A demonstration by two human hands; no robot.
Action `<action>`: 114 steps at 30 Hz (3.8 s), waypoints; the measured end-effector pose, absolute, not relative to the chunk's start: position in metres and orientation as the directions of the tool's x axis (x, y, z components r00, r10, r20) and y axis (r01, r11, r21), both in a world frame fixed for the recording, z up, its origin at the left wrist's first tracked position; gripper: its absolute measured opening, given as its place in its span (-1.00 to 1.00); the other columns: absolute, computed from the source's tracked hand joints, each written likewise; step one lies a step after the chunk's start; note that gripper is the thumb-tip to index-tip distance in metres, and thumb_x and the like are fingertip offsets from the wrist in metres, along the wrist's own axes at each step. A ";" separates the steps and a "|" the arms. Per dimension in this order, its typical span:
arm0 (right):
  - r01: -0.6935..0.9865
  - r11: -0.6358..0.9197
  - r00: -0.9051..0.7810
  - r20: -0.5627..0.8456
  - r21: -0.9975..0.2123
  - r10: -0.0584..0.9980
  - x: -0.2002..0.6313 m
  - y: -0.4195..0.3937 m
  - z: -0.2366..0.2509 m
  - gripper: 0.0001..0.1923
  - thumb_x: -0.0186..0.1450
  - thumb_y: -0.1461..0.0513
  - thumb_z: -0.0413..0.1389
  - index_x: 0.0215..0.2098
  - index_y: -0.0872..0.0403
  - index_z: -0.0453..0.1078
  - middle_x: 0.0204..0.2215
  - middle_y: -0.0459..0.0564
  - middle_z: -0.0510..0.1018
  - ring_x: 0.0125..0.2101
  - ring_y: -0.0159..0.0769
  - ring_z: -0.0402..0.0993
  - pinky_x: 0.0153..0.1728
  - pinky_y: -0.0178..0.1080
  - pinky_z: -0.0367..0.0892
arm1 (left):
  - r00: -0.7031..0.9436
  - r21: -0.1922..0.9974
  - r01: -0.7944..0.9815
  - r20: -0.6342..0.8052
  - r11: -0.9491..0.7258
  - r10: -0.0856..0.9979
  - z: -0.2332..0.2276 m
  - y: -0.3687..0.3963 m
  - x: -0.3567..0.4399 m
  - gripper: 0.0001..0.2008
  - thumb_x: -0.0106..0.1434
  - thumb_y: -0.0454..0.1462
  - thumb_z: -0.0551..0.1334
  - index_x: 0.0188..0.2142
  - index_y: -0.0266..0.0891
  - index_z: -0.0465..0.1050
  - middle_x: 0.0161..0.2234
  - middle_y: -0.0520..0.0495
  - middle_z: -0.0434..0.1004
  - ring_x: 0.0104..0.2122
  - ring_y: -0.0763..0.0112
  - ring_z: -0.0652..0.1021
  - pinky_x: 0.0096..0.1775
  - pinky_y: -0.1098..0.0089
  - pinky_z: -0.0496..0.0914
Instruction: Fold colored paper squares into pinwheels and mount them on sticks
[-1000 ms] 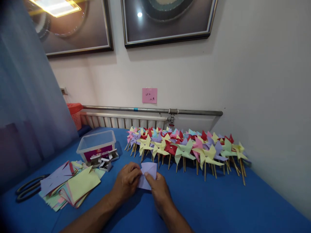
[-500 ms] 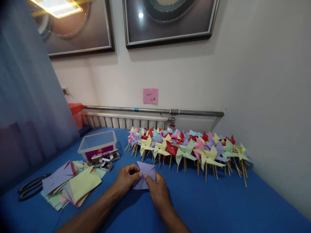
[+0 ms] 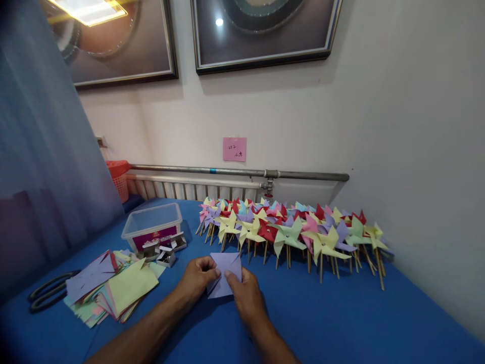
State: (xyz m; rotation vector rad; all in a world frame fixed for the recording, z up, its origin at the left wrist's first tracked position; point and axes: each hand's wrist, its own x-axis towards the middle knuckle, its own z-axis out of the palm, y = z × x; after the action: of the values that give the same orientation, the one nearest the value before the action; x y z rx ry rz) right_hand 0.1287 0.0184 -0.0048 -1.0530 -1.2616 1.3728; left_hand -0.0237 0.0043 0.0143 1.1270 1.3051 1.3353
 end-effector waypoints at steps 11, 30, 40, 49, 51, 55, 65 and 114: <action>-0.118 0.001 -0.183 0.022 -0.993 0.983 0.126 0.020 -0.012 -0.53 0.09 -0.07 0.31 -0.21 0.11 0.61 -0.47 0.03 0.69 -0.42 -0.04 0.61 -0.39 -0.15 0.46 | -0.199 1.000 -0.013 0.009 -0.012 0.980 0.013 0.006 -0.023 -0.78 -0.15 -0.17 0.35 -0.61 -0.24 0.37 -0.68 0.09 0.33 -0.63 0.52 0.30 -0.52 0.46 0.16; -0.297 -0.026 -0.165 0.025 -0.955 0.986 0.128 0.019 0.004 -0.47 0.05 -0.12 0.38 -0.20 0.07 0.53 -0.45 -0.03 0.67 -0.51 -0.19 0.52 -0.46 -0.23 0.38 | -0.134 0.999 -0.020 -0.045 0.043 0.990 0.011 0.005 -0.017 -0.82 -0.13 -0.24 0.26 -0.63 -0.15 0.22 -0.74 0.15 0.24 -0.71 0.56 0.20 -0.60 0.46 0.04; -0.365 -0.043 -0.281 0.066 -0.930 0.957 0.126 0.015 0.003 -0.47 0.19 -0.12 0.27 -0.06 0.06 0.52 -0.28 0.04 0.70 -0.26 -0.05 0.61 -0.26 -0.15 0.46 | -0.181 0.992 -0.087 -0.109 0.095 0.977 0.016 0.005 -0.019 -0.83 -0.11 -0.33 0.25 -0.64 -0.17 0.22 -0.73 0.14 0.28 -0.71 0.56 0.22 -0.59 0.47 0.06; -0.471 -0.113 -0.252 0.011 -0.875 0.968 0.124 0.008 0.017 -0.66 0.12 -0.04 0.36 -0.41 0.01 0.45 -0.42 -0.07 0.65 -0.36 -0.15 0.57 -0.35 -0.21 0.42 | -0.151 0.994 -0.015 -0.111 0.110 0.982 0.017 0.004 -0.018 -0.81 -0.09 -0.37 0.23 -0.64 -0.17 0.20 -0.75 0.17 0.21 -0.72 0.58 0.17 -0.61 0.48 0.02; -0.475 -0.132 -0.254 -0.008 -0.870 0.967 0.125 0.007 0.019 -0.65 0.10 -0.03 0.38 -0.40 0.01 0.46 -0.49 -0.11 0.61 -0.44 -0.22 0.52 -0.41 -0.25 0.38 | -0.136 0.994 0.000 -0.104 0.105 0.985 0.018 0.003 -0.018 -0.83 -0.08 -0.37 0.22 -0.64 -0.17 0.20 -0.74 0.17 0.21 -0.71 0.58 0.18 -0.60 0.48 0.02; -0.432 -0.154 -0.292 -0.024 -0.888 0.956 0.126 0.007 0.018 -0.60 0.11 -0.07 0.38 -0.36 0.04 0.48 -0.54 -0.14 0.54 -0.53 -0.34 0.40 -0.46 -0.30 0.31 | -0.136 0.993 0.016 -0.111 0.114 0.984 0.020 0.003 -0.018 -0.84 -0.08 -0.37 0.21 -0.63 -0.17 0.21 -0.74 0.18 0.21 -0.70 0.58 0.18 -0.59 0.47 0.02; -0.275 -0.072 -0.195 -0.017 -0.959 0.981 0.125 0.026 -0.009 -0.42 -0.14 -0.07 0.47 -0.28 0.03 0.47 -0.51 -0.14 0.54 -0.52 -0.28 0.42 -0.43 -0.24 0.31 | -0.132 0.992 -0.003 -0.122 0.123 0.984 0.019 0.003 -0.018 -0.89 -0.13 -0.36 0.19 -0.64 -0.18 0.24 -0.74 0.17 0.23 -0.70 0.57 0.20 -0.58 0.46 0.01; 0.030 0.237 -0.233 0.224 -0.971 0.946 0.140 0.024 0.021 -0.74 0.14 0.01 0.26 -0.36 0.01 0.53 -0.44 -0.10 0.54 -0.40 -0.25 0.37 -0.32 -0.24 0.25 | -0.070 0.996 0.043 -0.077 0.080 0.995 0.010 0.003 -0.018 -0.82 -0.07 -0.26 0.27 -0.60 -0.19 0.24 -0.73 0.17 0.22 -0.70 0.60 0.19 -0.59 0.48 0.00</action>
State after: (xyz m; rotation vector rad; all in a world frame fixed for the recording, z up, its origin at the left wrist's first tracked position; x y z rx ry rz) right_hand 0.1403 0.0236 0.0206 -0.9556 -1.5215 1.1650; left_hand -0.0184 0.0029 0.0102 1.1509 1.3291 1.1788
